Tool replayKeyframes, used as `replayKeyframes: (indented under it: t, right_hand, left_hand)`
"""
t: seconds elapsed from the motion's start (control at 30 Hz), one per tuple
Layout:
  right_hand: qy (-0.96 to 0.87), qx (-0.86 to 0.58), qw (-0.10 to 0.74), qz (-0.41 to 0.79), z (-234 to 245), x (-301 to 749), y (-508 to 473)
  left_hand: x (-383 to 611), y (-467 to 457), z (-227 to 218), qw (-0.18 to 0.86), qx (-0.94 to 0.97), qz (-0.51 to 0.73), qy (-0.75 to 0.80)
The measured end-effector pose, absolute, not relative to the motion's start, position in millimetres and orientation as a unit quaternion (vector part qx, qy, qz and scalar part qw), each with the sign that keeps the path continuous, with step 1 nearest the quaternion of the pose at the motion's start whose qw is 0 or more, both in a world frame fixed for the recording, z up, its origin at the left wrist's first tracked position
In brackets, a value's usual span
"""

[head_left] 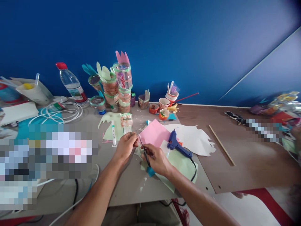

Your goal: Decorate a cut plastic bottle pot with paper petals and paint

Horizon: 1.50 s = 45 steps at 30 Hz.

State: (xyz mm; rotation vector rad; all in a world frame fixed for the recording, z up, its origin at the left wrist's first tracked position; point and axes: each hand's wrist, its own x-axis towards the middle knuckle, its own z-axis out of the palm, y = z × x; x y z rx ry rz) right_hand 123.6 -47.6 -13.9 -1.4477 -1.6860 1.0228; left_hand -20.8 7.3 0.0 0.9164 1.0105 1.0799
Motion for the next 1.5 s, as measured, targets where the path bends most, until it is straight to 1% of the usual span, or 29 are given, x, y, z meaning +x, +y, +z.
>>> replayKeyframes:
  t: [0.83, 1.27, 1.43, 1.5]
  right_hand:
    - [-0.637, -0.548, 0.367, 0.399, -10.2, 122.2, -47.0]
    - [-0.641, -0.554, 0.36, 0.391, -10.8, 122.7, -47.4]
    - [-0.646, -0.558, 0.349, 0.385, -11.6, 124.2, -47.4]
    - [-0.645, -0.557, 0.36, 0.379, -12.5, 125.0, -47.2]
  left_hand:
    - [-19.4, 6.1, 1.7, 0.665, 0.395, 0.458, 0.438]
    - [-19.5, 6.8, -0.2, 0.673, 0.399, 0.448, 0.433]
    - [-19.2, 5.6, 3.2, 0.67, 0.382, 0.465, 0.435]
    - [-20.0, 5.8, 3.2, 0.668, 0.378, 0.471, 0.435]
